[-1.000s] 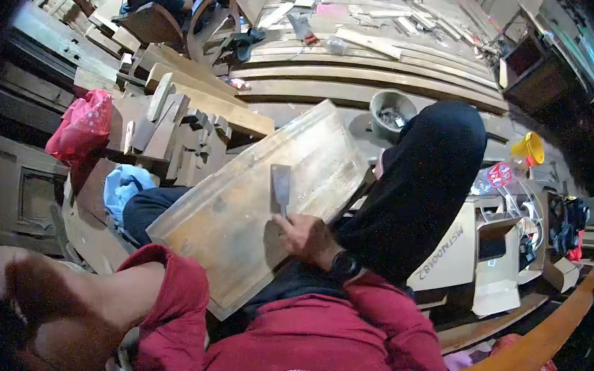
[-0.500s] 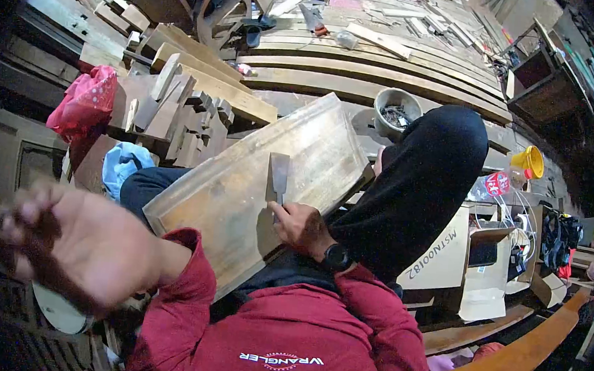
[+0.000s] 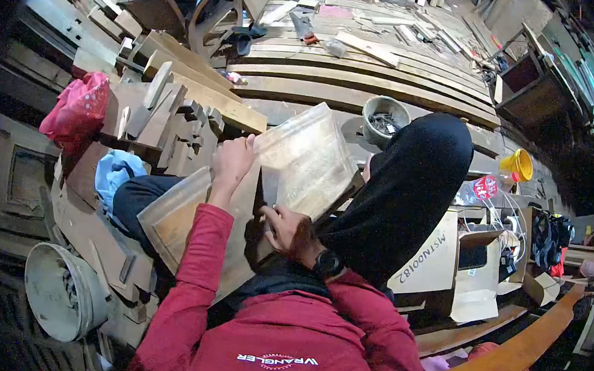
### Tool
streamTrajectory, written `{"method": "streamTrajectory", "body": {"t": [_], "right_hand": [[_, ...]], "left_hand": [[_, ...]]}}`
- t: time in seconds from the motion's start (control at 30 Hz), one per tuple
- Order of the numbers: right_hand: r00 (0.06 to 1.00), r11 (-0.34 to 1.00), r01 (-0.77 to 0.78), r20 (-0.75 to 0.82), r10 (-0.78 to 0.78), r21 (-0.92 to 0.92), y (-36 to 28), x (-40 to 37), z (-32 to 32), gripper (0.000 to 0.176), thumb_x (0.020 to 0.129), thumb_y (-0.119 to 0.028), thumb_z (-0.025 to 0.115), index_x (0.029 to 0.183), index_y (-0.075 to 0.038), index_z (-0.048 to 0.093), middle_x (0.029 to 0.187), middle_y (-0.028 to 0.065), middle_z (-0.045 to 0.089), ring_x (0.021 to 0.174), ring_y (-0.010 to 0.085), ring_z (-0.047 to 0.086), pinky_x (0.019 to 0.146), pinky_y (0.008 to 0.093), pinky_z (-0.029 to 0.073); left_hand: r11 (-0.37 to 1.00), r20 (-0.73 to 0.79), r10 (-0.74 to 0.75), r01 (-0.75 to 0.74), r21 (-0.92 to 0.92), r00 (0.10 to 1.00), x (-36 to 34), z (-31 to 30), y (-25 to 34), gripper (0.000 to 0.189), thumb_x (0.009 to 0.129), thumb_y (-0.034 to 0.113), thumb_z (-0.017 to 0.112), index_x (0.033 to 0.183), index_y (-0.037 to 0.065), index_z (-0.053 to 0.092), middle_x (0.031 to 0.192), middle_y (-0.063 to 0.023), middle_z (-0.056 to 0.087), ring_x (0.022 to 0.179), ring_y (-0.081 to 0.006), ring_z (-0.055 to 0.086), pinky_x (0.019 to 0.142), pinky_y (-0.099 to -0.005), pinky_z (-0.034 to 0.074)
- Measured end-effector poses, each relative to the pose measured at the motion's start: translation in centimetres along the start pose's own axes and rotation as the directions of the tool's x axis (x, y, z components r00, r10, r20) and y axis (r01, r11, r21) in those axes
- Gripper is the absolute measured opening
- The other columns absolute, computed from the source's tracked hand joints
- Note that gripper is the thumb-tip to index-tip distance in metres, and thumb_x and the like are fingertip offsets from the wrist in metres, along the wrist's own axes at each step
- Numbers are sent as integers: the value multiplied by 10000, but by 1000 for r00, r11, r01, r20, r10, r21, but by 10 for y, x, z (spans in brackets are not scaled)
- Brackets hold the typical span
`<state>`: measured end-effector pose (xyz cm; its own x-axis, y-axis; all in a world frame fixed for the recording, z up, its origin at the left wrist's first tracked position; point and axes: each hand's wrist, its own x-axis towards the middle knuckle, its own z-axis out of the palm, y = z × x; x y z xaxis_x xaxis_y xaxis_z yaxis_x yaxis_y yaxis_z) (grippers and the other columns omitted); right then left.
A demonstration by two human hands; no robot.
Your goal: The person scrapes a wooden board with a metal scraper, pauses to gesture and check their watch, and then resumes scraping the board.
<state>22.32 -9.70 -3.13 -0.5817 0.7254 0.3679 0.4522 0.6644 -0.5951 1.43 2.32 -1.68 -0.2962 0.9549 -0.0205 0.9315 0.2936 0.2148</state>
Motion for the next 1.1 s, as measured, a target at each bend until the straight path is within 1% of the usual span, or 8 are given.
{"method": "streamTrajectory", "body": {"t": [0.2, 0.3, 0.47, 0.6, 0.73, 0.83, 0.97, 1.1], "right_hand": [[997, 999, 34, 70, -34, 7, 0, -5, -2, 507, 804, -150, 720, 1287, -48, 603, 1019, 194, 612, 812, 383, 690, 726, 465, 578], [998, 998, -61, -28, 60, -26, -1, 1, 6, 503, 796, -145, 724, 1278, -59, 607, 970, 178, 618, 809, 380, 685, 707, 457, 575], [999, 999, 35, 26, -35, 31, 3, -3, 1, 529, 778, -54, 681, 1304, -65, 623, 921, 176, 598, 786, 381, 660, 704, 465, 557], [996, 994, -89, 12, 90, -55, 6, 1, 11, 526, 763, -72, 712, 1281, -68, 625, 927, 166, 593, 802, 384, 653, 711, 455, 547], [997, 997, 78, 22, -78, 24, 0, 0, -9, 519, 778, -138, 749, 1274, -47, 623, 954, 179, 633, 763, 371, 678, 675, 434, 567], [997, 997, -76, 4, 76, 10, 3, 0, 10, 535, 747, -72, 728, 1274, -66, 633, 902, 166, 604, 792, 374, 650, 693, 451, 535], [997, 998, 54, -52, -53, 20, 4, -2, 3, 511, 773, -124, 735, 1267, -55, 625, 955, 173, 640, 767, 370, 680, 679, 436, 568], [998, 998, -52, -34, 51, -44, 8, 2, 13, 506, 762, -122, 739, 1251, -51, 632, 925, 162, 639, 760, 367, 678, 683, 449, 564]], "left_hand": [[1000, 28, 2, -1, -6, 1000, -1, -4, 2, 498, 1077, 450, 424, 1043, 85, 762, 1021, -220, 753, 979, -428, 721, 856, -557, 561], [1000, 16, 17, -17, -3, 1000, -2, -2, -2, 501, 1078, 442, 421, 1032, 74, 758, 999, -218, 756, 960, -423, 729, 841, -559, 563], [998, -14, 56, -56, -2, 998, -3, -3, -3, 478, 1073, 408, 432, 1003, 74, 767, 960, -229, 756, 913, -426, 740, 798, -558, 573], [998, 33, 46, -45, -38, 998, -4, -5, -2, 496, 1076, 435, 417, 1043, 61, 740, 994, -243, 745, 961, -441, 722, 843, -553, 562], [996, -30, 81, -82, -36, 996, -6, -5, -2, 484, 1072, 423, 426, 1027, 57, 739, 970, -234, 749, 920, -450, 725, 818, -564, 564], [997, -17, 77, -77, -19, 997, -3, 1, -5, 480, 1072, 423, 425, 1032, 60, 737, 974, -228, 751, 926, -445, 725, 815, -562, 565], [996, 18, 87, -87, -11, 996, -6, -8, -1, 457, 1077, 394, 425, 1059, 58, 734, 995, -232, 754, 943, -424, 736, 811, -563, 566], [997, 56, 73, -73, 1, 996, -5, -9, 0, 457, 1077, 400, 421, 1086, 62, 728, 1015, -234, 751, 953, -425, 733, 814, -563, 567]]}}
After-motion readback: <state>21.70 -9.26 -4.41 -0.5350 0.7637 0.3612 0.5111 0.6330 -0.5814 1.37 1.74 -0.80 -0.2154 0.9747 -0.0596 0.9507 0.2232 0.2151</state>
